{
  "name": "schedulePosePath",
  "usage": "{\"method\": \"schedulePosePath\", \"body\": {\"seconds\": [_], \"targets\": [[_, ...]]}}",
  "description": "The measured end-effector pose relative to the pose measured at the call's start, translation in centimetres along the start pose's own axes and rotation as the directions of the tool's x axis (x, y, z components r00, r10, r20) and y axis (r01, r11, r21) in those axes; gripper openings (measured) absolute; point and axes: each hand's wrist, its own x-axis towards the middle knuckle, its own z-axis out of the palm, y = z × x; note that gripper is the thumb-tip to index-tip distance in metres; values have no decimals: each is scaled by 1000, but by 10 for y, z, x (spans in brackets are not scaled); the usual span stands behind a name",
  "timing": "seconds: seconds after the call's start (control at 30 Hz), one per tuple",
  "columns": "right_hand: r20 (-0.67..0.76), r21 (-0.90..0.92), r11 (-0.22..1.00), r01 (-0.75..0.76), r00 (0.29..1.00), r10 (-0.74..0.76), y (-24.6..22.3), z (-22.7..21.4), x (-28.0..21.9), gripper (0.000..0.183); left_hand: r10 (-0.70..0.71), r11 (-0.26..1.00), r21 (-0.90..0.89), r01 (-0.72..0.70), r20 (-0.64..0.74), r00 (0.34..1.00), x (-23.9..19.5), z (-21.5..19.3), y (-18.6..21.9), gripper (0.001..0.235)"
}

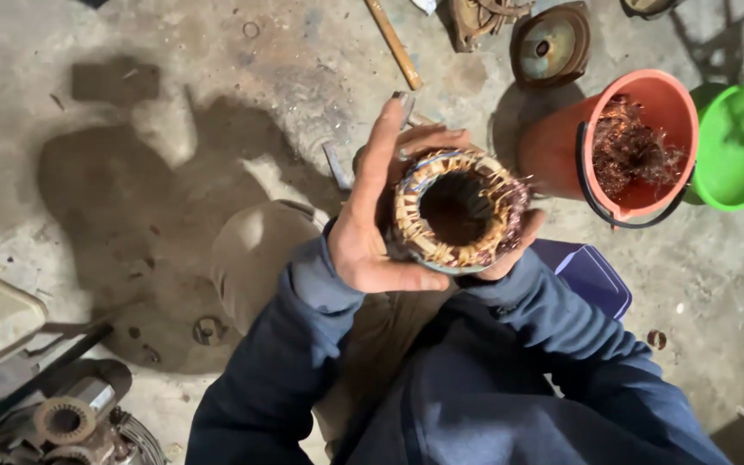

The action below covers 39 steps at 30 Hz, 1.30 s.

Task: Dismantling an electric motor stator to extract copper wiring using a hammer, chisel, and pliers.

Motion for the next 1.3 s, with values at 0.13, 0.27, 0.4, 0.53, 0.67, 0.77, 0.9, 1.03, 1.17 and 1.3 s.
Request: {"method": "schedulePosePath", "body": {"seconds": [0.13,0.27,0.4,0.53,0.67,0.77,0.9,1.03,1.17,1.3], "targets": [[33,-48,998,31,999,-30,-6,7,1,118,31,995,89,-35,42,999,-1,-5,2,134],[184,-165,986,24,983,7,-19,8,-9,124,67,978,182,-106,209,976,3,-16,12,139],[574,-315,927,206,819,13,-26,7,-6,137,-6,995,-98,37,302,953,7,-30,14,136],[428,-443,769,461,862,-270,-15,22,-16,131,-80,992,-77,104,266,961,6,-39,16,135],[138,-449,765,462,881,-452,-3,26,-19,91,-100,993,77,85,226,969,3,-17,11,135],[-25,-52,919,390,920,-391,8,17,-19,57,-101,964,-224,143,188,977,3,-5,6,139],[-65,136,928,347,938,-341,20,15,-25,53,-23,998,62,10,214,977,0,-14,8,123],[131,-177,838,516,856,-500,9,28,-24,66,16,991,-130,14,222,975,1,-15,0,125],[737,-483,50,874,436,-516,-47,34,-3,87,-159,808,-563,174,77,984,-8,3,4,136],[724,-592,130,795,595,-349,-110,60,10,71,-257,700,-668,255,98,962,-10,10,11,151]]}}
